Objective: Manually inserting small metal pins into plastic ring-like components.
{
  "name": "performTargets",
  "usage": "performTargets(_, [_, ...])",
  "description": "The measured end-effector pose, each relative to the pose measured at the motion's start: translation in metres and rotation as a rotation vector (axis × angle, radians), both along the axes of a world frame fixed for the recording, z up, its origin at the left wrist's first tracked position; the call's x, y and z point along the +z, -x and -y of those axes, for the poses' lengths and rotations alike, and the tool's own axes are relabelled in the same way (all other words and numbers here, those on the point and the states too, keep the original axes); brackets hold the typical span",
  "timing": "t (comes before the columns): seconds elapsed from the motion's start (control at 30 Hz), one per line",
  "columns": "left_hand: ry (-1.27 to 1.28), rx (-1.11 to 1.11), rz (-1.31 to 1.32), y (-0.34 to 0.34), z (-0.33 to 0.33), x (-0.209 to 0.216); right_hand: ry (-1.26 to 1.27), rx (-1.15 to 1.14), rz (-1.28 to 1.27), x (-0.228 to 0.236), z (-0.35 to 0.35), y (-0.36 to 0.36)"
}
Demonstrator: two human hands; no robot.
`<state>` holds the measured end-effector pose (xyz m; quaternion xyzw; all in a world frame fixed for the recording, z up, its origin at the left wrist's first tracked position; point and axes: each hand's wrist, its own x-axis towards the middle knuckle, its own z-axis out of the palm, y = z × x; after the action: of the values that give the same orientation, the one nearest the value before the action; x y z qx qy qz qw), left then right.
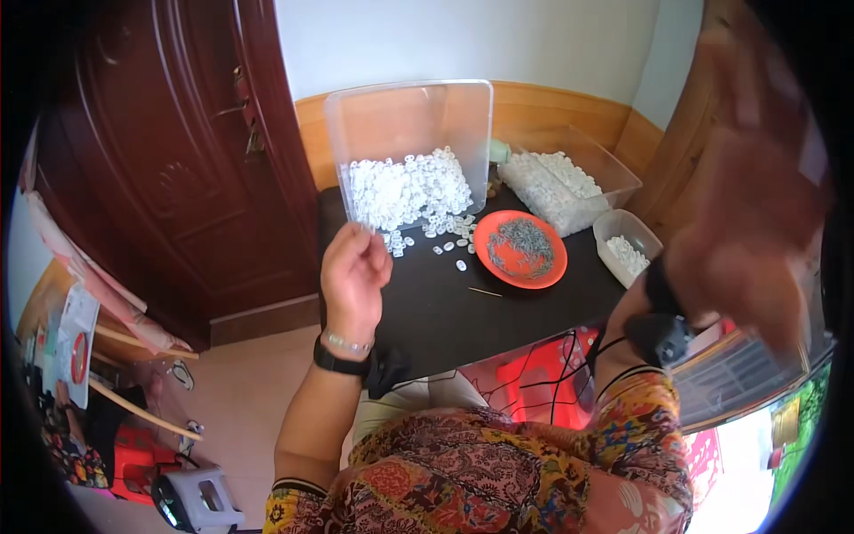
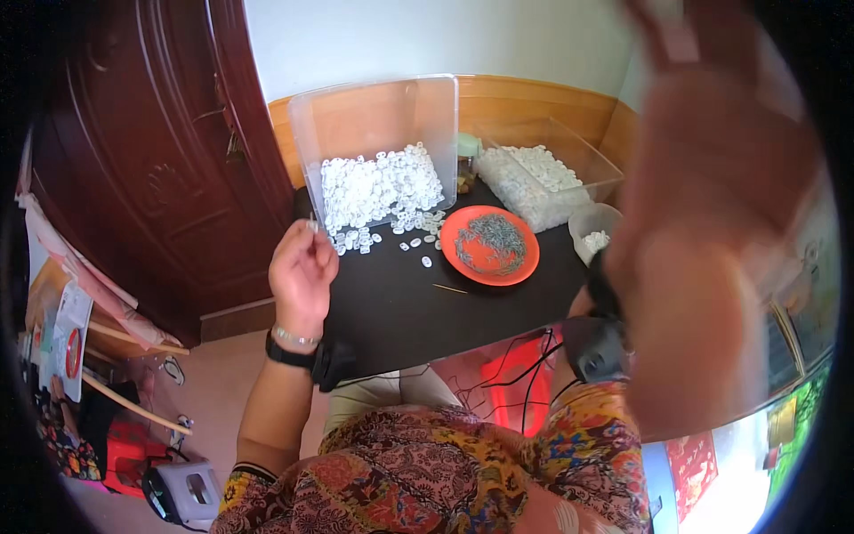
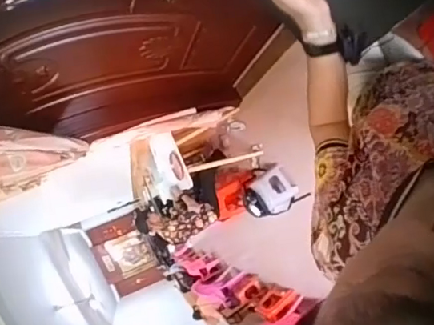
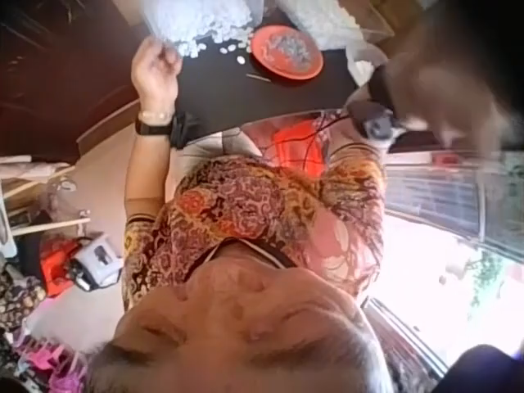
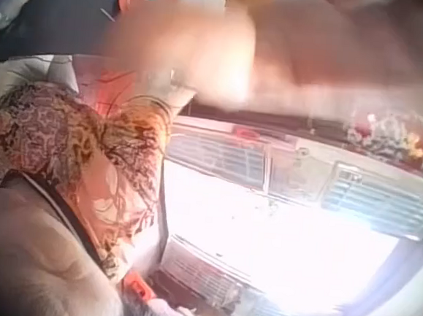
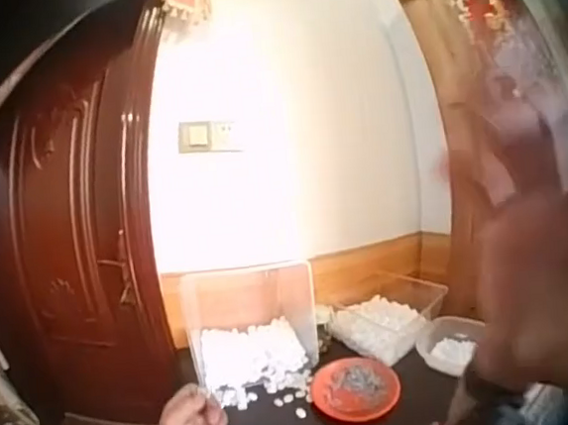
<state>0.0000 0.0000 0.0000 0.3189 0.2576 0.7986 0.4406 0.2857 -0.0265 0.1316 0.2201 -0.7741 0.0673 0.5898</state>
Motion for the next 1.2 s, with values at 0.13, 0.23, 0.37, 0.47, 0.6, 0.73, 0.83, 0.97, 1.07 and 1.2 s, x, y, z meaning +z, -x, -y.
performTargets(0.13, [0.041, 0.028, 0.095, 0.004, -0.045, -0.013, 0.773, -0.253, 0.360, -0.005, -0.097, 0.080])
performTargets(0.23, [0.103, 0.052, 0.030, 0.020, -0.071, -0.044, 0.895, -0.407, 0.626, -0.082, -0.165, 0.130])
performTargets(0.37, [0.249, 0.118, 0.015, 0.022, -0.100, -0.076, 0.777, -0.668, 0.762, -0.156, -0.216, 0.152])
performTargets(0.47, [0.338, 0.182, 0.019, 0.025, -0.106, -0.097, 0.635, -0.913, 0.890, -0.183, -0.241, 0.169])
performTargets(0.6, [0.361, 0.175, -0.061, 0.030, -0.108, -0.106, 0.539, -1.020, 1.006, -0.205, -0.262, 0.188])
performTargets(0.73, [0.395, 0.167, -0.150, 0.029, -0.110, -0.109, 0.351, -1.218, 1.099, -0.214, -0.264, 0.205])
performTargets(0.83, [0.387, 0.168, -0.170, 0.026, -0.111, -0.109, 0.332, -1.227, 1.119, -0.216, -0.263, 0.204])
performTargets(0.97, [0.352, 0.171, -0.143, 0.028, -0.112, -0.109, 0.288, -1.175, 1.175, -0.214, -0.265, 0.200])
performTargets(1.07, [0.370, 0.196, -0.131, 0.033, -0.112, -0.106, 0.288, -1.102, 1.197, -0.208, -0.262, 0.195])
performTargets(1.2, [0.378, 0.210, -0.076, 0.037, -0.111, -0.107, 0.373, -1.022, 1.190, -0.201, -0.251, 0.190])
